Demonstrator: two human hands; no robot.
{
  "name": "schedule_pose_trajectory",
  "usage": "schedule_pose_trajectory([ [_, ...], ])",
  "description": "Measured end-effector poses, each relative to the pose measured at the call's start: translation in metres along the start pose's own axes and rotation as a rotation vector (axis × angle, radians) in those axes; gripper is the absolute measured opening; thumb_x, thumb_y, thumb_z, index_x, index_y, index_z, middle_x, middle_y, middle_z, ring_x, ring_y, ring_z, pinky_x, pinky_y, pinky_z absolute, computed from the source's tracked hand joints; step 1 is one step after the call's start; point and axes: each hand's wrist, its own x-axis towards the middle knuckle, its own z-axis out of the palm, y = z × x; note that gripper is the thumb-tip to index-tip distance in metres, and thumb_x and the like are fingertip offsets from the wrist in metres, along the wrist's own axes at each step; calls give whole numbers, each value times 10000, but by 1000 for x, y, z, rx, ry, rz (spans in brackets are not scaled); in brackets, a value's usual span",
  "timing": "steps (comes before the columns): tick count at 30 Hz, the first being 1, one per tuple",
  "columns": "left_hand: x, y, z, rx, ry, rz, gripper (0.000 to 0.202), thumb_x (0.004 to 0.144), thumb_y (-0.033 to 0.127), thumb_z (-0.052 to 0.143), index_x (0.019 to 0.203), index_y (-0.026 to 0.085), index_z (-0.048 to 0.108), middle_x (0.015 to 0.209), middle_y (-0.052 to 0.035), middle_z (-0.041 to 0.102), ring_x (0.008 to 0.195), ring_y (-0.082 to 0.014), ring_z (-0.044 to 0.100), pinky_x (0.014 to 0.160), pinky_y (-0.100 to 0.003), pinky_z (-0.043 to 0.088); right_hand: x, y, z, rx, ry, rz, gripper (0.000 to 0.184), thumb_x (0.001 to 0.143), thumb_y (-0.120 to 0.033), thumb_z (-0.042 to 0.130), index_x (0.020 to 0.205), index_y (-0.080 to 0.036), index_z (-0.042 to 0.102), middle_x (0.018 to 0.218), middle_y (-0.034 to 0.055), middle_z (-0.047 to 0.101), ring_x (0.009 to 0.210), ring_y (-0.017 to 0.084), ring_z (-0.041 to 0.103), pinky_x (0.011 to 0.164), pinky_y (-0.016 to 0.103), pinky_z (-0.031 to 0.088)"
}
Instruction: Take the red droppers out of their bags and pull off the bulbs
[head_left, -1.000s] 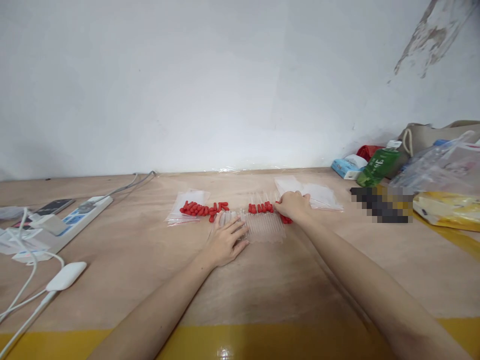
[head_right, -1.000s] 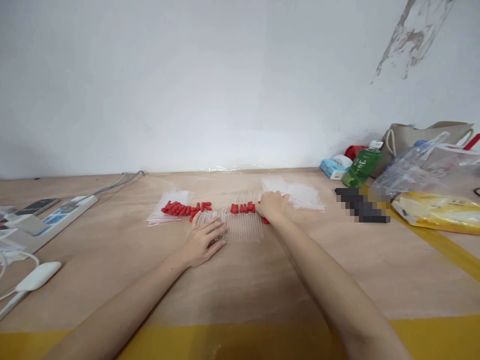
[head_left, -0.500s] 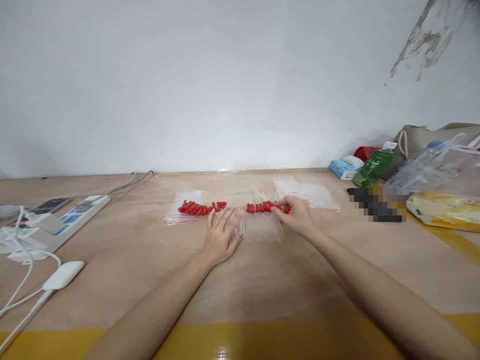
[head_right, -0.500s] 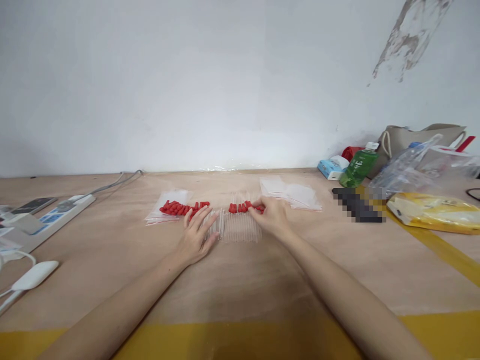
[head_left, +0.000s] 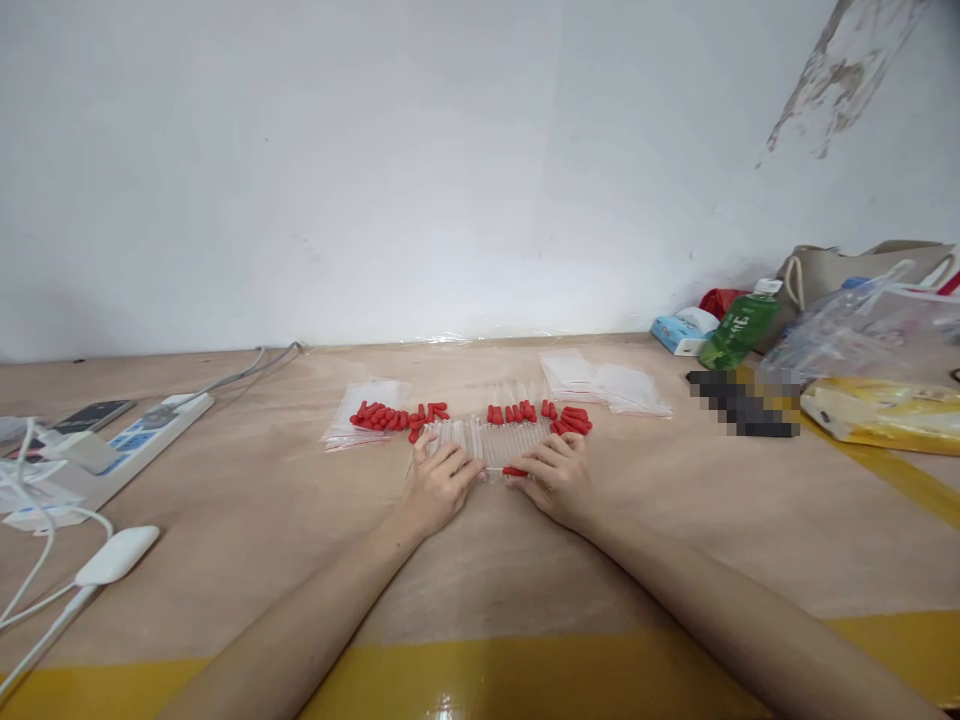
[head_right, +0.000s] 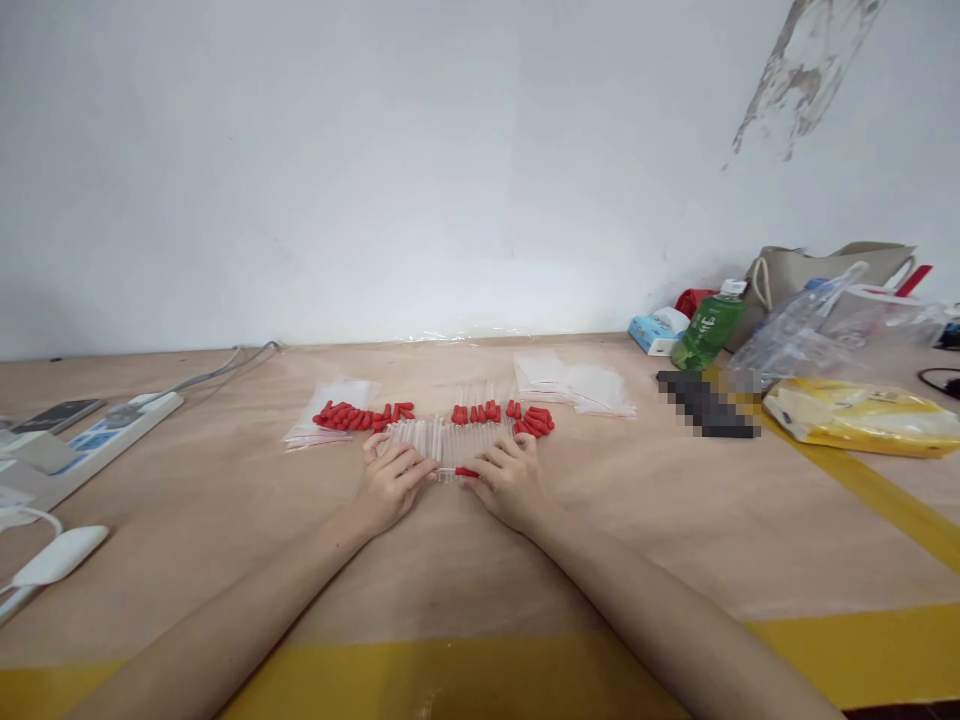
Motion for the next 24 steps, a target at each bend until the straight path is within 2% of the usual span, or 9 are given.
schedule_pose_trajectory([
  [3, 1, 4, -2, 28, 23, 30, 152, 852, 198, 480, 784, 198, 615, 633, 6, 587, 700, -138, 521, 868, -408, 267, -3, 1, 0, -35, 5, -39, 129, 808, -321, 567, 761, -235, 653, 587, -20, 580, 653, 120, 460, 734, 328, 238],
  [6, 1, 6, -3, 34, 16, 43, 150, 847, 199, 482, 776, 195, 614, 621, 6, 576, 690, -138, 510, 855, -402, 275, -4, -1, -1, -40, -14, -45, 198, 815, -316, 556, 676, -199, 632, 563, -12, 557, 644, 120, 446, 727, 323, 247],
  [12, -3, -2, -6, 10, 27, 26, 142, 838, 171, 480, 776, 181, 608, 626, 2, 555, 680, -137, 497, 808, -379, 323, -7, 7, -9, -5, -29, -31, 166, 820, -265, 543, 702, -215, 648, 565, -10, 563, 647, 125, 458, 735, 327, 277],
  [15, -8, -15, -6, 8, 78, -81, 147, 839, 158, 467, 808, 157, 611, 628, -16, 520, 645, -136, 468, 684, -302, 380, -10, 23, -16, 19, 54, 92, 128, 811, -248, 553, 746, -228, 661, 640, 2, 596, 678, 133, 495, 741, 336, 310],
  [18, -9, -24, 0, -50, 113, -183, 202, 852, 138, 418, 945, 139, 597, 715, -38, 499, 640, -126, 458, 595, -238, 408, -8, 36, -19, 198, 135, 204, 150, 818, -251, 536, 911, -241, 653, 787, 26, 605, 746, 141, 531, 714, 311, 390],
  [21, -6, -25, 9, -92, 118, -225, 313, 836, 85, 359, 1087, 136, 538, 886, -80, 485, 707, -129, 477, 634, -245, 449, -2, 45, -18, 298, 269, 330, 236, 828, -239, 495, 1023, -208, 624, 894, 64, 567, 837, 152, 538, 742, 304, 436],
  [24, -1, -25, 17, -100, 121, -225, 353, 830, 73, 345, 1137, 136, 508, 885, -83, 477, 737, -145, 481, 655, -270, 463, 3, 57, -18, 269, 347, 496, 268, 800, -255, 500, 1022, -171, 625, 861, 69, 545, 786, 155, 533, 718, 314, 449],
])
